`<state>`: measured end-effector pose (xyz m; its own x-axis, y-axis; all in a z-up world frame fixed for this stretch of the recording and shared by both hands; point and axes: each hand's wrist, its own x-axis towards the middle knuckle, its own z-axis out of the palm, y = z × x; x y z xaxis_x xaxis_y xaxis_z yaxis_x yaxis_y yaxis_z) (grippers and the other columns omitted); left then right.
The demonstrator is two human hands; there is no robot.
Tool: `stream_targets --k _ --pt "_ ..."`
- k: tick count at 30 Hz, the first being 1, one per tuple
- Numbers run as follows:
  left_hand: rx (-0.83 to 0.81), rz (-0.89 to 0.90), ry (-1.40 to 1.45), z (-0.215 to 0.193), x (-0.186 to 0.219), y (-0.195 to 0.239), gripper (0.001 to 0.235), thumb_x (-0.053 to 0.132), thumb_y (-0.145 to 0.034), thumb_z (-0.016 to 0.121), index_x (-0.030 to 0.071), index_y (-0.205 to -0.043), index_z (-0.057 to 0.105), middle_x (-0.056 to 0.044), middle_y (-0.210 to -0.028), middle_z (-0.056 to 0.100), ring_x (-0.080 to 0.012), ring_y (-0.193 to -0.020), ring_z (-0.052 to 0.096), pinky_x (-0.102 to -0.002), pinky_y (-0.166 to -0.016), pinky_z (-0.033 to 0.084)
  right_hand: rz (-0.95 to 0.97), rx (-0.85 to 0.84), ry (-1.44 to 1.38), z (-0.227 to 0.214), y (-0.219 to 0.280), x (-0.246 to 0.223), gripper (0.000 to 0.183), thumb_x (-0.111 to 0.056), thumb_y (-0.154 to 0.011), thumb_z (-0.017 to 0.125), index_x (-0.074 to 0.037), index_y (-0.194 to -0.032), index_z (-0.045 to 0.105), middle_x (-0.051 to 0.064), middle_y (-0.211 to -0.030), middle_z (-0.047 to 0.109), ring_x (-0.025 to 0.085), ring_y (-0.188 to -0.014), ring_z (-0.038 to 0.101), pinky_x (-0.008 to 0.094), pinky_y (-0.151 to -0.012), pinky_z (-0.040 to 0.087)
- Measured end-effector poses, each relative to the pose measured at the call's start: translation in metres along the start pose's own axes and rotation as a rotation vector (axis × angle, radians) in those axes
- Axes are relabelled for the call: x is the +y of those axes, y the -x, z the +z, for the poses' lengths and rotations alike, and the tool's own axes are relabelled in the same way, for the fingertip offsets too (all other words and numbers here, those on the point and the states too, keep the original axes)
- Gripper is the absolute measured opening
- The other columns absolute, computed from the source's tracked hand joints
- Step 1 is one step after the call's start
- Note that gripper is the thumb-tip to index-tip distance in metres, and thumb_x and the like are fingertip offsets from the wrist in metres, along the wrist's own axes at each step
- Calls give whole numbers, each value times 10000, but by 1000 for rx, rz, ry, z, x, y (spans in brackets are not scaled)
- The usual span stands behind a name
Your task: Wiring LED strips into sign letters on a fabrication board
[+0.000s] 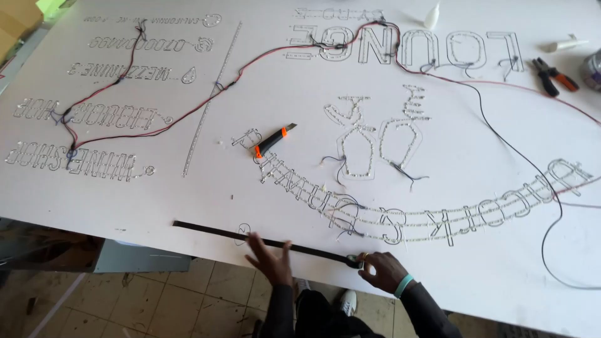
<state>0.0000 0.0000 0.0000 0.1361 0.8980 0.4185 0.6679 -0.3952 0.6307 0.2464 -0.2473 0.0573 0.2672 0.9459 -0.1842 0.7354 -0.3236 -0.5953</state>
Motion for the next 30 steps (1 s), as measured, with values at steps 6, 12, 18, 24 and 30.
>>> stream_targets --k 6,12,18,24,30 --pt "-232 127 59 13 65 42 1281 449 -864 982 106 -1825 208 -151 -1910 232 -345 -1763 256 -687 -1397 71 231 -227 -24 1 -14 -3 457 -440 -1030 741 -256 -1447 712 -17 -1039 901 261 -928 841 455 -809 657" --pt "-339 187 50 27 72 55 1148 614 -955 824 140 -1823 240 -113 -1920 226 -323 -1775 227 -715 -1382 116 211 -291 -109 -9 -25 0 420 -426 -1044 754 -218 -1408 727 36 -1029 879 256 -880 838 440 -785 649" --pt "-374 258 -45 47 67 78 1212 709 -937 802 77 -1815 255 -148 -1914 241 -325 -1767 259 -689 -1379 130 145 -355 -105 -6 -44 16 399 -679 -1006 751 -320 -1180 749 -63 -700 825 162 -747 851 394 -780 598" --pt "-319 91 -49 35 82 78 1327 794 -829 814 57 -1791 271 -170 -1885 308 -342 -1755 273 -716 -1361 128 315 -603 -126 -33 -55 -26 515 -766 -978 760 -280 -1145 745 -137 -654 766 47 -589 704 273 -769 570" --pt "-184 -2 -109 52 84 88 1449 814 -748 834 62 -1822 217 -143 -1886 316 -327 -1751 286 -728 -1370 119 302 -596 25 -38 -21 32 695 -741 -934 797 -335 -1486 683 -50 -758 796 137 -705 793 396 -897 592"
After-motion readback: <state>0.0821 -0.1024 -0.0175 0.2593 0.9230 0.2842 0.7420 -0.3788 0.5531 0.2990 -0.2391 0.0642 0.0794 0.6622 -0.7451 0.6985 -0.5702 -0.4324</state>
